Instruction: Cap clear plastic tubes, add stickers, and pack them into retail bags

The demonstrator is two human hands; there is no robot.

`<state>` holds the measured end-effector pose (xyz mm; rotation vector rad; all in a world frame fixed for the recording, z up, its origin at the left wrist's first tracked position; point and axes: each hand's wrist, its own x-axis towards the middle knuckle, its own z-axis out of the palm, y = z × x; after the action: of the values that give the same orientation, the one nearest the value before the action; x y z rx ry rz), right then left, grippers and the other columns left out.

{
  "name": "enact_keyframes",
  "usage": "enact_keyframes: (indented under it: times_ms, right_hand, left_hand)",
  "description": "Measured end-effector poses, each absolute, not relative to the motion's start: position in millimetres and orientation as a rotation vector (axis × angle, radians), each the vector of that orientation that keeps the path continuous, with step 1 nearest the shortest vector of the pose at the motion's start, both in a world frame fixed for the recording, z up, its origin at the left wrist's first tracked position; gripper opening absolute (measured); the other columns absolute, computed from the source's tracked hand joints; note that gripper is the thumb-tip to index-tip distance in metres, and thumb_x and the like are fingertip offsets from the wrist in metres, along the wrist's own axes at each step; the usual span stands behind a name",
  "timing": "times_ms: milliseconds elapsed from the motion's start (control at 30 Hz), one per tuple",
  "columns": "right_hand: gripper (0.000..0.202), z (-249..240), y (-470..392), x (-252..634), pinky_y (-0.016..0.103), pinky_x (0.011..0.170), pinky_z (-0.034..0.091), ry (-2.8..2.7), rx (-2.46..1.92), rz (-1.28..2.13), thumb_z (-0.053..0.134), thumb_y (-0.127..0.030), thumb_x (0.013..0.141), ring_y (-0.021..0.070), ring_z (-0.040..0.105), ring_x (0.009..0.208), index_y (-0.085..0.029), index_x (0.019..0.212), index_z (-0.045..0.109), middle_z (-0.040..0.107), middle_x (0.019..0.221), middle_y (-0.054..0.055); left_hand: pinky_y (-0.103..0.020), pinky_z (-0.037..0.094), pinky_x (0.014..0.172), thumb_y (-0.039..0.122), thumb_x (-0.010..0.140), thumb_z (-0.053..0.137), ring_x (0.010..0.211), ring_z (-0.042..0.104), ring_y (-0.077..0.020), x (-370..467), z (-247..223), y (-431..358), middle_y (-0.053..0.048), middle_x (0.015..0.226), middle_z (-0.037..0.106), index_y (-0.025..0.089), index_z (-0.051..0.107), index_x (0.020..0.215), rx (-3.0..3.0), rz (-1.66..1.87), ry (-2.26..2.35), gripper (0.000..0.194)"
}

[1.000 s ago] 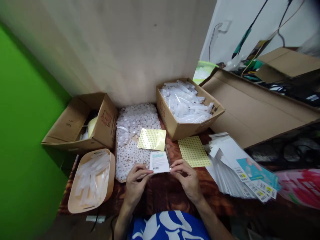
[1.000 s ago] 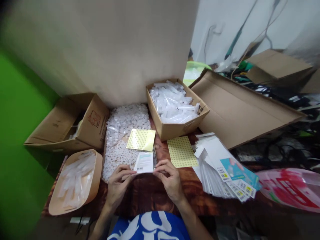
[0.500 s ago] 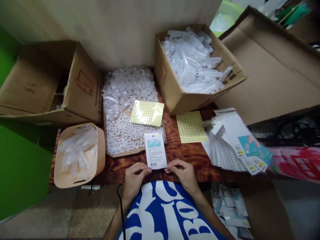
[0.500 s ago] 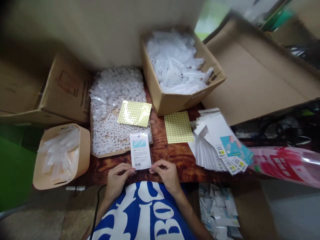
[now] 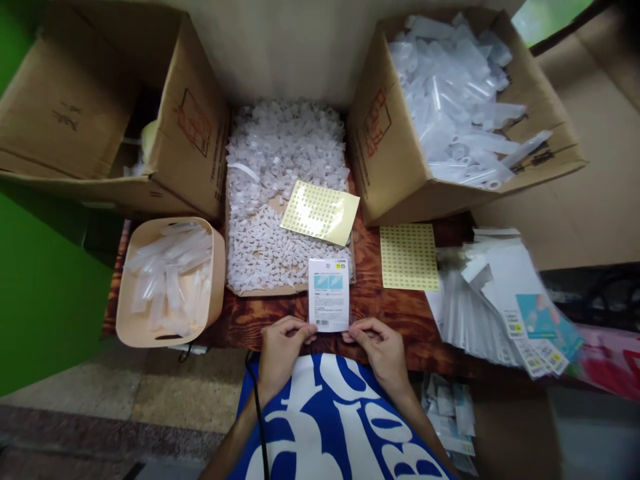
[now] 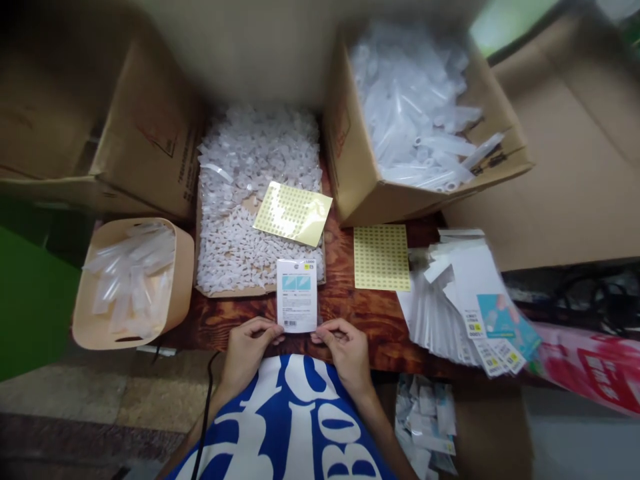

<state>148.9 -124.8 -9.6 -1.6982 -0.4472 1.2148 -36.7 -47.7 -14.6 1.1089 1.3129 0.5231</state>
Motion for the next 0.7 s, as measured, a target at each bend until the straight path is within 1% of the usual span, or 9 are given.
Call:
enact_keyframes:
  times_ms: [167, 467, 700]
  right_hand:
    - [0.036, -9.6, -123.6, 148.1, 0.034, 0.07, 0.064, -0.442, -1.74, 1.213, 0.085, -0.05, 0.072, 0.0239, 0.076, 0.068, -0.017, 0.073, 0.071, 0.076, 0.073, 0.008]
    - [0.038, -13.0, -123.6, 147.2, 0.037, 0.071, 0.064, -0.438, -1.768, 1.216, 0.083, -0.053, 0.073, 0.0256, 0.076, 0.069, -0.018, 0.076, 0.068, 0.076, 0.073, 0.008]
    - [0.041, -12.9, -121.4, 149.1, 0.037, 0.074, 0.064, -0.411, -1.747, 1.288, 0.083, -0.056, 0.073, 0.0251, 0.076, 0.069, -0.018, 0.077, 0.066, 0.075, 0.072, 0.007]
  left_hand:
    - [-0.026, 0.056, 0.061, 0.035, 0.083, 0.072, 0.063, 0.071, -0.0177, -33.9, -14.6, -46.0, -0.004, 0.073, 0.074, 0.017, 0.076, 0.073, 1.036, 0.47, 1.339, 0.021]
    - [-0.026, 0.056, 0.059, 0.044, 0.083, 0.072, 0.062, 0.072, -0.0199, -31.9, -15.1, -44.2, -0.006, 0.07, 0.074, 0.016, 0.076, 0.075, 1.048, 0.425, 1.366, 0.03]
    - [-0.025, 0.055, 0.057, 0.044, 0.084, 0.071, 0.061, 0.072, -0.0188, -30.5, -12.8, -43.7, -0.006, 0.07, 0.074, 0.016, 0.075, 0.072, 1.082, 0.44, 1.37, 0.03]
